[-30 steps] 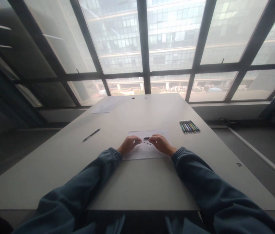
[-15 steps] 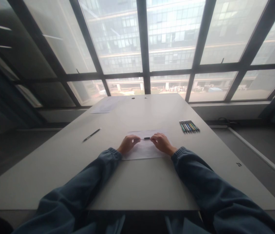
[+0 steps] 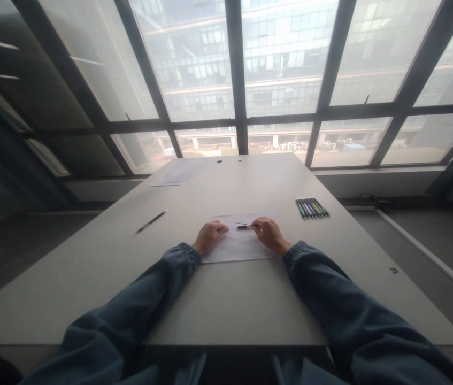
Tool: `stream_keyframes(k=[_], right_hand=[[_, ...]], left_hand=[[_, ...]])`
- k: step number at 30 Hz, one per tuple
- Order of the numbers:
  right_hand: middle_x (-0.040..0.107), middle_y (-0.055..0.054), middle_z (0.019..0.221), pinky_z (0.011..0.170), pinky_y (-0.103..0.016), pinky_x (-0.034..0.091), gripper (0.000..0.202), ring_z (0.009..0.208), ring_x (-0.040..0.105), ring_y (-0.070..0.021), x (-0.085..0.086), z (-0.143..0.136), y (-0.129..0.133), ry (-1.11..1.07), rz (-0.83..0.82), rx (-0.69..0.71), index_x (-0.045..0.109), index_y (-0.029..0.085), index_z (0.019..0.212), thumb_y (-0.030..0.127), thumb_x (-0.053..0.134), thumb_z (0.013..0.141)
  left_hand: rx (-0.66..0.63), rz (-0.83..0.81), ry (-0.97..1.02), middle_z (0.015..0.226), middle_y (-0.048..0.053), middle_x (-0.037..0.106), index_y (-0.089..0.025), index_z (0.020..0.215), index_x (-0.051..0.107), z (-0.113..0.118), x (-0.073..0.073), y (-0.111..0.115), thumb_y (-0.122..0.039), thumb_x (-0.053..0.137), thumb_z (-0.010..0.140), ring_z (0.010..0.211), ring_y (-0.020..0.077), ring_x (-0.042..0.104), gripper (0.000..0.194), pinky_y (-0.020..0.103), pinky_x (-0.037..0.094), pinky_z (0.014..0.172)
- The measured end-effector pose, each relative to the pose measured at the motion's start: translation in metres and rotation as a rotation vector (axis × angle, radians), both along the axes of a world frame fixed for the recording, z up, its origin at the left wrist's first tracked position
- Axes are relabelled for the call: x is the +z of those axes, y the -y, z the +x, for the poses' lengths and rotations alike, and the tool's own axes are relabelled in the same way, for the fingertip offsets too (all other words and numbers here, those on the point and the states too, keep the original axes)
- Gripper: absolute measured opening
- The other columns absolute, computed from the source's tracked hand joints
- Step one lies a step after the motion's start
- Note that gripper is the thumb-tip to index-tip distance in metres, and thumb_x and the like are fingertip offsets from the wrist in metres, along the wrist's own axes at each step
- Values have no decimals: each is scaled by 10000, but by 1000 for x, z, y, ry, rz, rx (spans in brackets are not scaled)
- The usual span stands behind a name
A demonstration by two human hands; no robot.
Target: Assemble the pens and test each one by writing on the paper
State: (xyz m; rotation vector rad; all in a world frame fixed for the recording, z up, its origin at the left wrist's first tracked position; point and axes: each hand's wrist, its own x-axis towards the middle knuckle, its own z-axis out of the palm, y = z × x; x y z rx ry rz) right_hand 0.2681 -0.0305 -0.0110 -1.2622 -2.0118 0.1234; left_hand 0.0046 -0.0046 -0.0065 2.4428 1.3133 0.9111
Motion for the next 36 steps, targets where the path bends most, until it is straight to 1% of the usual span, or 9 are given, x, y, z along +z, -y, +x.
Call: stream_keyframes(k=[7, 12, 15, 20, 23, 25, 29, 32, 36], right_hand=[[704, -39, 793, 711, -264, 440, 139, 735, 616, -172, -2, 0, -1, 17, -25, 30, 730, 199, 821, 153, 605, 858], [706, -36, 788, 718, -263, 449, 136, 740, 621, -172, -3, 0, -1, 13, -40, 65, 737, 197, 834, 150, 612, 857], [703, -32, 788, 717, -262, 452, 138, 741, 618, -171, -3, 1, -1, 7, -46, 78, 736, 199, 840, 143, 611, 856], [698, -41, 819, 748, -277, 459, 135, 775, 616, -180, -2, 1, -1, -12, -23, 75, 732, 198, 845, 147, 608, 861], [691, -50, 845, 786, -294, 464, 136, 823, 612, -191, -1, 2, 0, -35, 9, 46, 730, 201, 841, 166, 604, 874], [685, -54, 851, 798, -301, 468, 137, 840, 607, -196, -1, 2, 0, -42, 22, 38, 732, 204, 832, 171, 607, 877], [683, -62, 850, 801, -311, 470, 140, 843, 598, -203, -1, 3, 0, -27, 13, 36, 745, 206, 824, 183, 619, 882], [685, -60, 844, 798, -308, 466, 142, 836, 594, -202, -3, 3, -2, -10, 14, 33, 748, 205, 824, 181, 622, 885], [687, -49, 826, 782, -297, 463, 132, 817, 591, -196, -7, 4, -5, 2, 33, 44, 745, 204, 807, 168, 638, 876]], left_hand=[[-48, -20, 1, 813, 36, 652, -206, 876, 780, 0, 1, 1, -289, 647, 860, 707, 146, 594, 157, 253, 452, 679], [-36, -2, -36, 837, 33, 659, -211, 882, 773, 1, 0, 1, -288, 636, 875, 700, 139, 588, 158, 249, 443, 665], [-27, 15, -19, 817, 30, 659, -211, 878, 772, 1, -1, -1, -299, 638, 885, 685, 139, 581, 160, 254, 443, 669], [-25, 108, 44, 770, 37, 649, -203, 885, 765, -1, 0, -4, -327, 624, 912, 755, 166, 585, 189, 286, 450, 757], [-18, 145, 57, 796, 48, 655, -206, 879, 762, -1, 1, -4, -337, 610, 924, 809, 181, 587, 206, 312, 447, 805], [-15, 139, 44, 827, 52, 665, -214, 867, 765, 0, 2, -3, -316, 635, 907, 845, 190, 592, 169, 325, 445, 828], [-41, 89, 5, 866, 48, 686, -226, 856, 770, 1, 0, -2, -224, 709, 835, 883, 198, 601, 65, 333, 446, 849], [-63, 63, 3, 871, 43, 699, -220, 875, 771, 2, -1, -1, -189, 706, 820, 849, 189, 609, 90, 324, 455, 826], [-93, 51, -1, 850, 36, 701, -213, 864, 775, 2, 0, -1, -211, 697, 828, 811, 174, 610, 87, 301, 462, 792]])
